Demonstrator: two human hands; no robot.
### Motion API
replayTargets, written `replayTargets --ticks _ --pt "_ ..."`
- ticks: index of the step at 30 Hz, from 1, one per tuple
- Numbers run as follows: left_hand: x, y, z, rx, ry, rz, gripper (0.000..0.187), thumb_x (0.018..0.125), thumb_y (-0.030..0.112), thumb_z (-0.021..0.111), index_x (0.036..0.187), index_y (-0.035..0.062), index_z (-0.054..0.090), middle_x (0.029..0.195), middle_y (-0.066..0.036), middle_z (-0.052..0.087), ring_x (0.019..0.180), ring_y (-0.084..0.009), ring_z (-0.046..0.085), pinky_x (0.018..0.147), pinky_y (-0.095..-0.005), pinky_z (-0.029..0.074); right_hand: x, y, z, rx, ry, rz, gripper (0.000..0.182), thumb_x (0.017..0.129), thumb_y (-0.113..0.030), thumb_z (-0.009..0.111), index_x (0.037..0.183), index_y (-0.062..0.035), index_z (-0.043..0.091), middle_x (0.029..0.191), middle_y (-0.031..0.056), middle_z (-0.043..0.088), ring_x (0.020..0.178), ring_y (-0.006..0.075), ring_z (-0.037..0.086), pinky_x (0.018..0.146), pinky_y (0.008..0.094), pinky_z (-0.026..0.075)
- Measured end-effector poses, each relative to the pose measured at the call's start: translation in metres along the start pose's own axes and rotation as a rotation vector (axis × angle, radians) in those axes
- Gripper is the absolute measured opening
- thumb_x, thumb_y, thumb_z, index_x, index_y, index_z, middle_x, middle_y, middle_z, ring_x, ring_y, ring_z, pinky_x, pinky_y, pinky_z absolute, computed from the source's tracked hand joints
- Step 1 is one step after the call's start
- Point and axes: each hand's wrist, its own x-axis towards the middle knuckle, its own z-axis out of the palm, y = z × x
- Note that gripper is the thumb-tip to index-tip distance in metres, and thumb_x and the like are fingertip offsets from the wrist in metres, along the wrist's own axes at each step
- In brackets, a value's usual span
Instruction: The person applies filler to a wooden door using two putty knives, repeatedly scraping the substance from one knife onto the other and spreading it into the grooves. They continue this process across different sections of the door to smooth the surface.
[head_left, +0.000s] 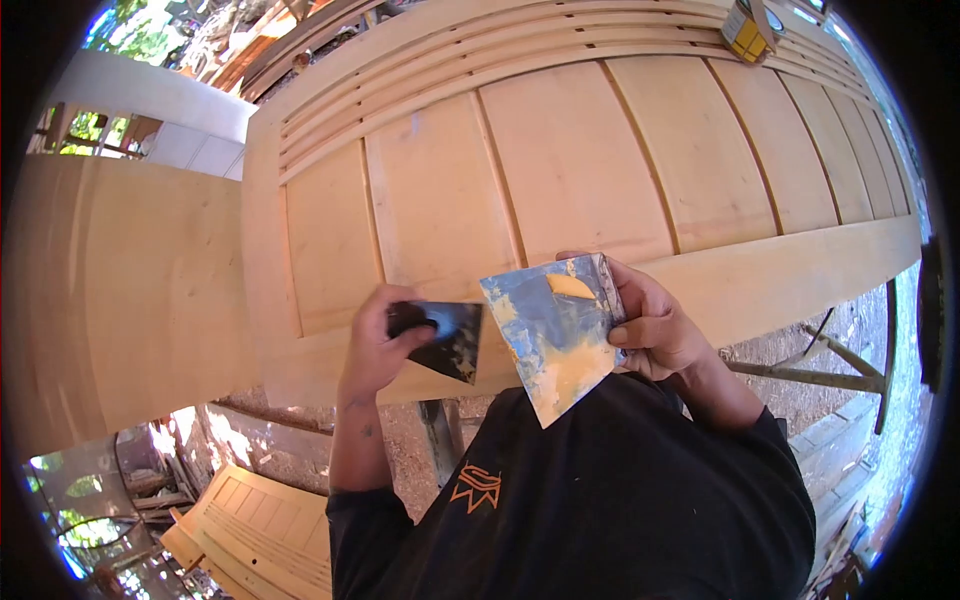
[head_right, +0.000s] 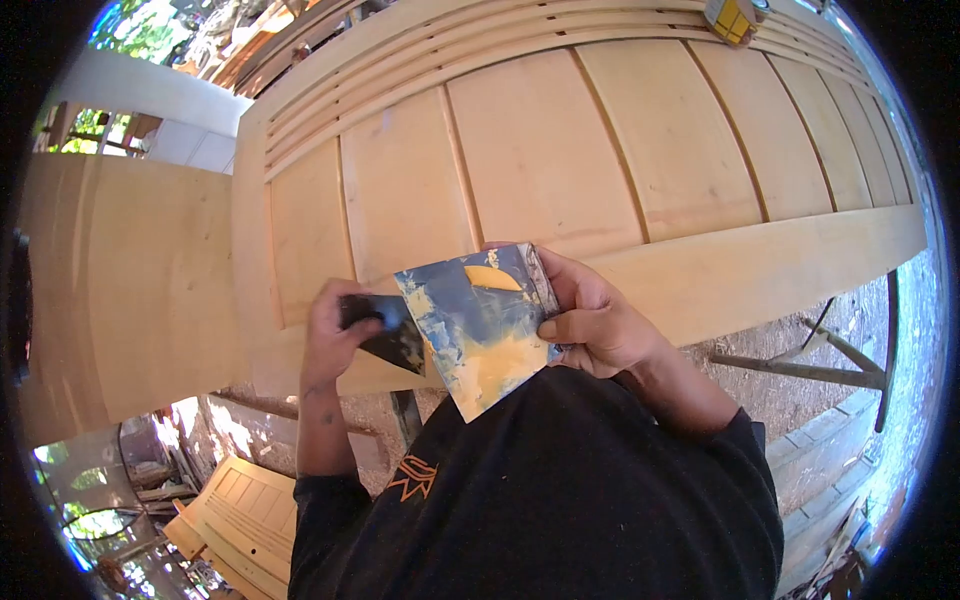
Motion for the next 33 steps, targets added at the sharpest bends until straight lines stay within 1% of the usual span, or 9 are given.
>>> replayTargets --ticks 5,8,9,12,20,26,29,32,33 --pt "-0.009 0.059 0.011 0.156 0.491 0.16 0.031 0.071 -0.004 0.071 0.096 0.0039 0.055 0.086 -0.003 0.059 0.082 -0.0131 0.058 0.074 -0.0253 0.047 0.004 0.007 -0.007 -0.116 0.026 -0.073 0.073 0.072 0.016 0.042 0.14 0.0004 0.02 0.131 0.0143 0.043 0.12 0.0223 0.047 0.096 0.0344 0.045" --pt "-0.022 0.065 0.026 0.562 0.507 0.411 0.029 0.068 -0.008 0.069 0.091 0.0019 0.055 0.086 -0.008 0.059 0.078 -0.0198 0.06 0.073 -0.029 0.049 0.007 0.011 -0.007 -0.243 0.097 -0.126 0.072 0.072 0.017 0.041 0.139 0.0 0.022 0.131 0.0133 0.043 0.122 0.0207 0.045 0.101 0.0332 0.038" --pt "-0.023 0.072 0.028 0.746 0.383 0.627 0.03 0.061 -0.01 0.068 0.085 0.0021 0.055 0.087 -0.01 0.057 0.078 -0.0253 0.059 0.074 -0.0338 0.05 0.007 0.013 -0.008 -0.257 0.103 -0.119 0.073 0.071 0.016 0.041 0.14 0.0005 0.021 0.132 0.0144 0.042 0.123 0.0218 0.044 0.102 0.0335 0.037" --pt "-0.026 0.08 0.044 0.89 0.206 0.778 0.031 0.056 -0.006 0.067 0.082 0.0045 0.054 0.088 -0.009 0.056 0.082 -0.0264 0.058 0.075 -0.0394 0.05 0.008 0.015 -0.008 -0.273 0.117 -0.093 0.075 0.07 0.015 0.041 0.14 0.0014 0.019 0.134 0.0166 0.04 0.125 0.024 0.043 0.104 0.034 0.035" --pt "-0.022 0.077 0.053 1.02 0.011 0.704 0.037 0.065 -0.001 0.068 0.1 0.0064 0.061 0.093 -0.008 0.05 0.095 -0.026 0.054 0.084 -0.0422 0.047 0.005 0.011 -0.004 -0.248 0.119 -0.092 0.076 0.069 0.016 0.04 0.14 0.0002 0.02 0.134 0.0165 0.04 0.125 0.0245 0.043 0.104 0.0341 0.035" --pt "-0.017 0.086 0.041 1.079 0.072 0.741 0.04 0.064 -0.002 0.07 0.101 0.0125 0.063 0.096 -0.008 0.052 0.1 -0.0298 0.055 0.082 -0.0419 0.048 0.004 0.007 -0.006 -0.265 0.118 -0.043 0.075 0.068 0.015 0.04 0.14 0.0008 0.021 0.134 0.0164 0.041 0.124 0.0243 0.044 0.105 0.0348 0.034" --pt "-0.013 0.093 0.038 1.006 0.058 0.775 0.037 0.069 -0.002 0.07 0.104 0.0074 0.059 0.099 -0.009 0.054 0.097 -0.0283 0.057 0.08 -0.0386 0.05 0.007 0.012 -0.011 -0.245 0.13 -0.117 0.075 0.068 0.015 0.04 0.139 0.0015 0.021 0.132 0.0171 0.042 0.121 0.0241 0.047 0.098 0.0325 0.042" --pt "-0.029 0.08 0.014 0.284 0.489 0.32 0.039 0.075 0.001 0.07 0.109 0.003 0.051 0.099 -0.01 0.056 0.091 -0.0226 0.059 0.077 -0.0336 0.051 0.007 0.004 -0.008 -0.023 0.146 -0.018 0.072 0.071 0.014 0.042 0.139 0.0019 0.022 0.13 0.0175 0.045 0.116 0.0235 0.052 0.088 0.0292 0.049" --pt "-0.023 0.081 0.011 0.02 0.439 0.251 0.041 0.076 0.004 0.069 0.112 0.0026 0.048 0.101 -0.01 0.056 0.091 -0.0218 0.059 0.078 -0.0335 0.05 0.006 0.003 -0.011 0.024 0.072 0.005 0.07 0.073 0.014 0.042 0.139 0.0013 0.022 0.13 0.0167 0.044 0.117 0.0234 0.051 0.091 0.0307 0.047"
